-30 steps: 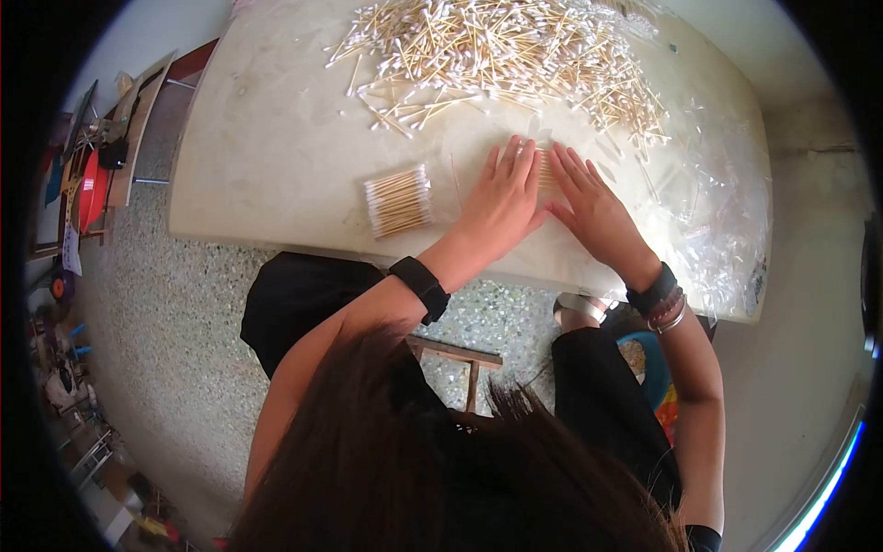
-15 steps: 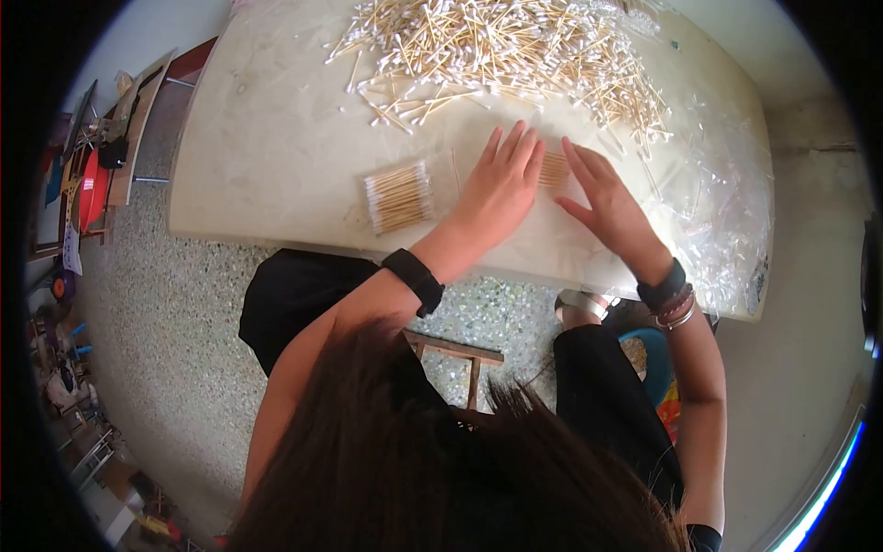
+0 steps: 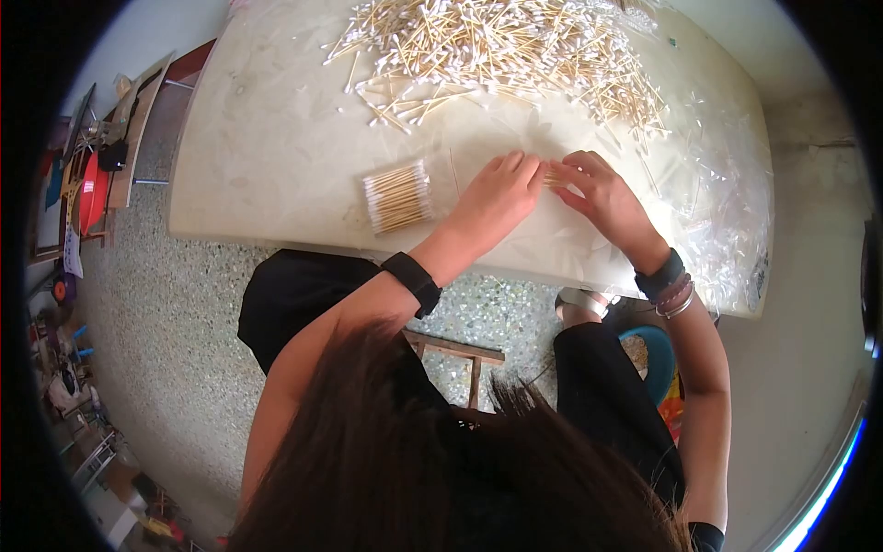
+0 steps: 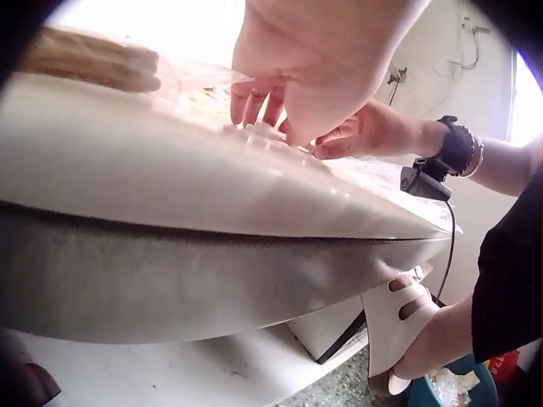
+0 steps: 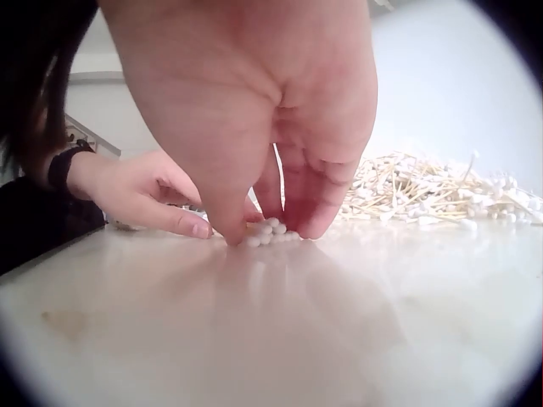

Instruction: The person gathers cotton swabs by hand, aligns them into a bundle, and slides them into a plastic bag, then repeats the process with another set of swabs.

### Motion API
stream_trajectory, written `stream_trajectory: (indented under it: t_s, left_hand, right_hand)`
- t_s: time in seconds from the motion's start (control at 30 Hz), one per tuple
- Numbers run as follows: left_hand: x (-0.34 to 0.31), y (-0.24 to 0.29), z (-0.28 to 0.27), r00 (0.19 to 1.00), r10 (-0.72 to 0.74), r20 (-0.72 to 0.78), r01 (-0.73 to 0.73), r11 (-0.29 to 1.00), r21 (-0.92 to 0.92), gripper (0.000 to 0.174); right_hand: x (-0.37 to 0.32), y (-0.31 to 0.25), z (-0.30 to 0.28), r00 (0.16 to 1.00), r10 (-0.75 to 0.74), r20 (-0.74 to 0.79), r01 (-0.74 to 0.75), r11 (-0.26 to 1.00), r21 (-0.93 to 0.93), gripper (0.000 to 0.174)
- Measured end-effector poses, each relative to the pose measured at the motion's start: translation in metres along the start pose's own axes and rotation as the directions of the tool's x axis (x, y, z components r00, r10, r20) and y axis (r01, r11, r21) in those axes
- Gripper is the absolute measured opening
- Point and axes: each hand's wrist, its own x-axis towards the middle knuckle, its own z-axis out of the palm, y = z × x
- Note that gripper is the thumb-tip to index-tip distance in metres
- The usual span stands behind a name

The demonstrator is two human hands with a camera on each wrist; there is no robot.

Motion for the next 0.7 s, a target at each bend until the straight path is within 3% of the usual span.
stream_trajectory:
  t_s: [0.27, 0.7]
  left_hand:
    - [-0.004, 0.004, 0.000, 0.999, -0.005, -0.046, 0.007, 0.999, 0.035, 0.041]
    - [-0.006, 0.002, 0.005, 0.993, -0.065, -0.097, 0.044, 0.978, -0.202, 0.040]
  right_hand:
    - [0.000, 0.001, 0.004, 0.983, -0.175, -0.053, 0.168, 0.979, -0.120, 0.026]
    - [0.011, 0.001, 0.007, 0.986, -0.157, 0.050, 0.163, 0.975, -0.154, 0.023]
